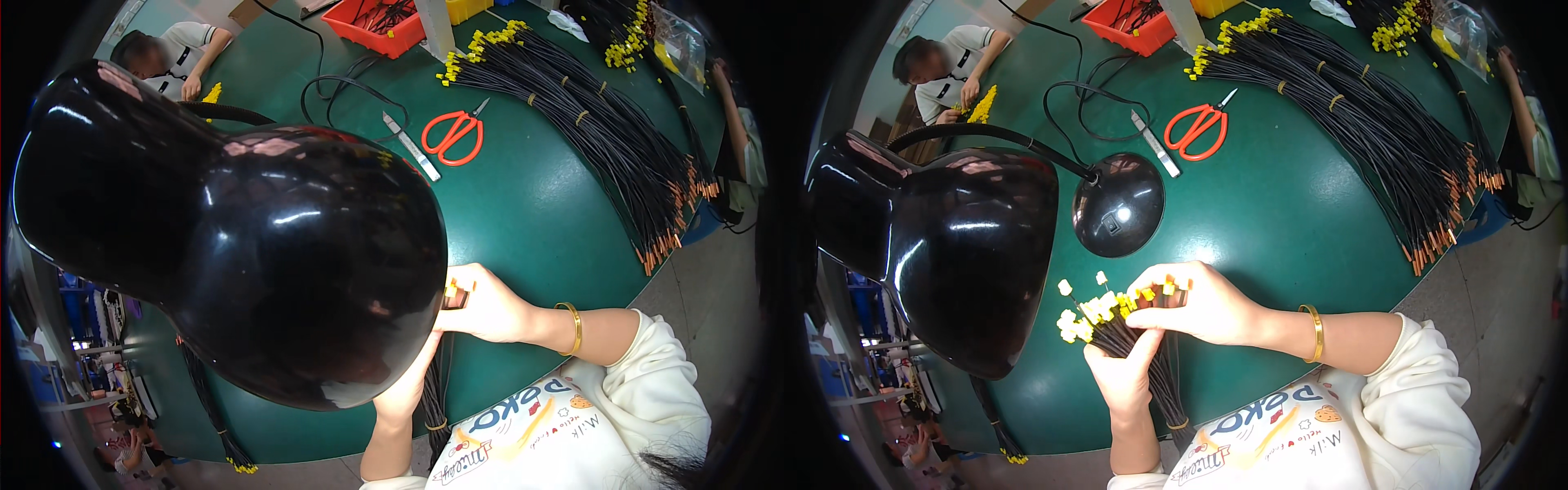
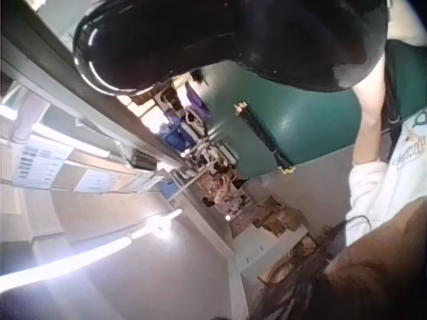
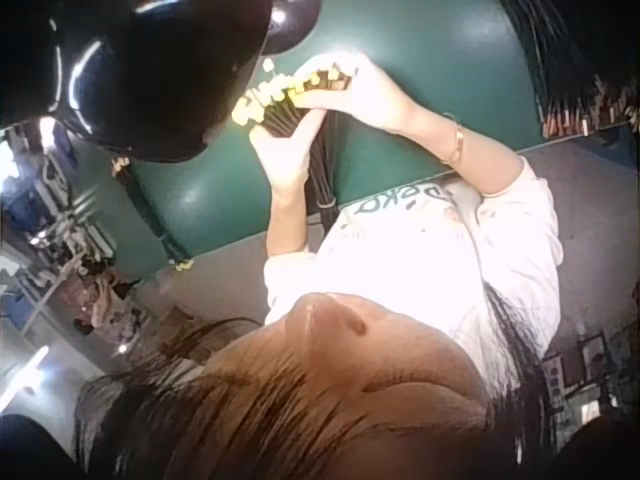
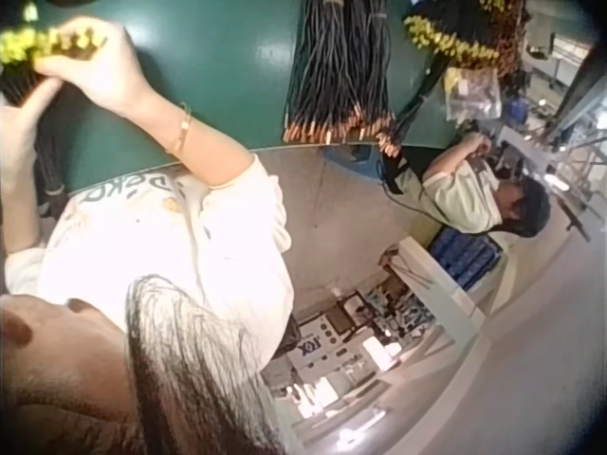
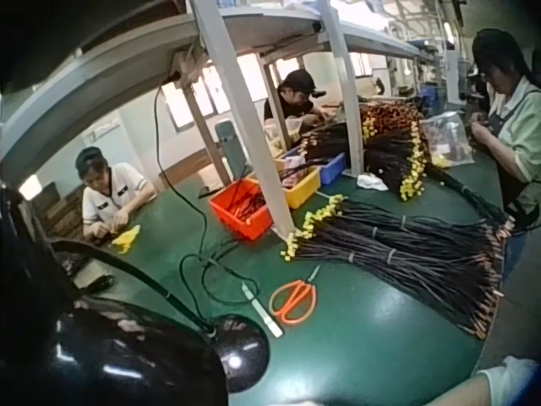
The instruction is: The person picks up bundles of wires on a workbench, removes yellow caps from the wire tips by hand, and spreads the exposed wire ends.
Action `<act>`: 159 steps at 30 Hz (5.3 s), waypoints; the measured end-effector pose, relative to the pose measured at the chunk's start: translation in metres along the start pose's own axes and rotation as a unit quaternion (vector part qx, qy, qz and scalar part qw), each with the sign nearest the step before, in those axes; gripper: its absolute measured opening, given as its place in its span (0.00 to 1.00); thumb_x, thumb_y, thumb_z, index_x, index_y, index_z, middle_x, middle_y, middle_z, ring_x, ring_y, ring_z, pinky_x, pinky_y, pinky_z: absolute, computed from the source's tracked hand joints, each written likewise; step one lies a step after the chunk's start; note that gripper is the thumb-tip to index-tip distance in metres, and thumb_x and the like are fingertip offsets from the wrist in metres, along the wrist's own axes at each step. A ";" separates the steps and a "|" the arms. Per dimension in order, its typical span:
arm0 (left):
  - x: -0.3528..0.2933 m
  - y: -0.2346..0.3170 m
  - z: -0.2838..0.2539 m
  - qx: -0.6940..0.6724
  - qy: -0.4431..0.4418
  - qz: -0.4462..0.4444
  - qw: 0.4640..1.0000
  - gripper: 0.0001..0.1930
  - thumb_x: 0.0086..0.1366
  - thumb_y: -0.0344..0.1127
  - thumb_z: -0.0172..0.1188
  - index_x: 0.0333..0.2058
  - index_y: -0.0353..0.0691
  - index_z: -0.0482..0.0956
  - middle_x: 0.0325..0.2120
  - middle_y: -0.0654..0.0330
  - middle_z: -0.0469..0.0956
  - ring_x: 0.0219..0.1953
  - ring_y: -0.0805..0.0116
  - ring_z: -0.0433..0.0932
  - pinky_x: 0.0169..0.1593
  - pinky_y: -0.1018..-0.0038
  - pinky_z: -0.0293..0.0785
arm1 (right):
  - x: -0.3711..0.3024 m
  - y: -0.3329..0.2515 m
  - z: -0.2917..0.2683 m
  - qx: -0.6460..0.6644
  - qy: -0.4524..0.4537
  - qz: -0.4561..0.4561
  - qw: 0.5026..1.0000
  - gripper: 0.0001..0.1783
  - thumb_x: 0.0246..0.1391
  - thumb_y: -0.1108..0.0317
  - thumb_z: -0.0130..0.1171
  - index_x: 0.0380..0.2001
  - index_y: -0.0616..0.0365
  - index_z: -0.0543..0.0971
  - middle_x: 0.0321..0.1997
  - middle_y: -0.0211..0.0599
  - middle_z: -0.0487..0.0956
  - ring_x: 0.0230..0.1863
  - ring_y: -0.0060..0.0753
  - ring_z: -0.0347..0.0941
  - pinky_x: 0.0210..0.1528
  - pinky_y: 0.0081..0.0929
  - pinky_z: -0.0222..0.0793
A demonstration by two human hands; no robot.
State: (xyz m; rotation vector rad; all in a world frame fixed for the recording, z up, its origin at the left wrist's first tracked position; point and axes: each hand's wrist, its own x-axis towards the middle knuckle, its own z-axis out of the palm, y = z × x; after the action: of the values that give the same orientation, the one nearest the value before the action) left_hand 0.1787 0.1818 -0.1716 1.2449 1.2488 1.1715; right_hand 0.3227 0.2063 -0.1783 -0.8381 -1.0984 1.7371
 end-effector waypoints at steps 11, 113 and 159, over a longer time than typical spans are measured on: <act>-0.004 -0.020 -0.013 -0.054 0.111 -0.048 0.991 0.07 0.48 0.21 0.57 0.28 0.31 0.71 0.25 0.60 0.71 0.26 0.75 0.70 0.32 0.81 0.67 | 0.003 0.001 0.001 0.089 0.014 0.012 0.996 0.09 0.49 0.72 0.55 0.34 0.65 0.74 0.32 0.33 0.76 0.36 0.18 0.69 0.43 0.18 0.65; -0.002 -0.009 -0.010 -0.091 0.035 -0.064 0.993 0.08 0.50 0.20 0.53 0.31 0.27 0.70 0.22 0.54 0.73 0.22 0.69 0.72 0.27 0.75 0.70 | 0.002 -0.003 0.000 -0.005 0.046 -0.036 0.998 0.09 0.46 0.71 0.58 0.30 0.64 0.73 0.26 0.30 0.73 0.28 0.15 0.66 0.33 0.15 0.63; -0.004 -0.008 -0.010 -0.030 0.033 0.025 0.999 0.10 0.47 0.22 0.59 0.30 0.30 0.72 0.24 0.59 0.73 0.24 0.75 0.71 0.31 0.81 0.68 | -0.003 -0.020 0.001 -0.124 -0.030 -0.099 0.987 0.10 0.44 0.69 0.59 0.30 0.63 0.75 0.28 0.35 0.77 0.31 0.21 0.72 0.37 0.19 0.66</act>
State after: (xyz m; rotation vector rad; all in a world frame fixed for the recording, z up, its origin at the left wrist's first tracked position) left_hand 0.1686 0.1780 -0.1795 1.2075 1.2287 1.2865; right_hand 0.3297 0.2079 -0.1593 -0.8006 -1.4091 1.4892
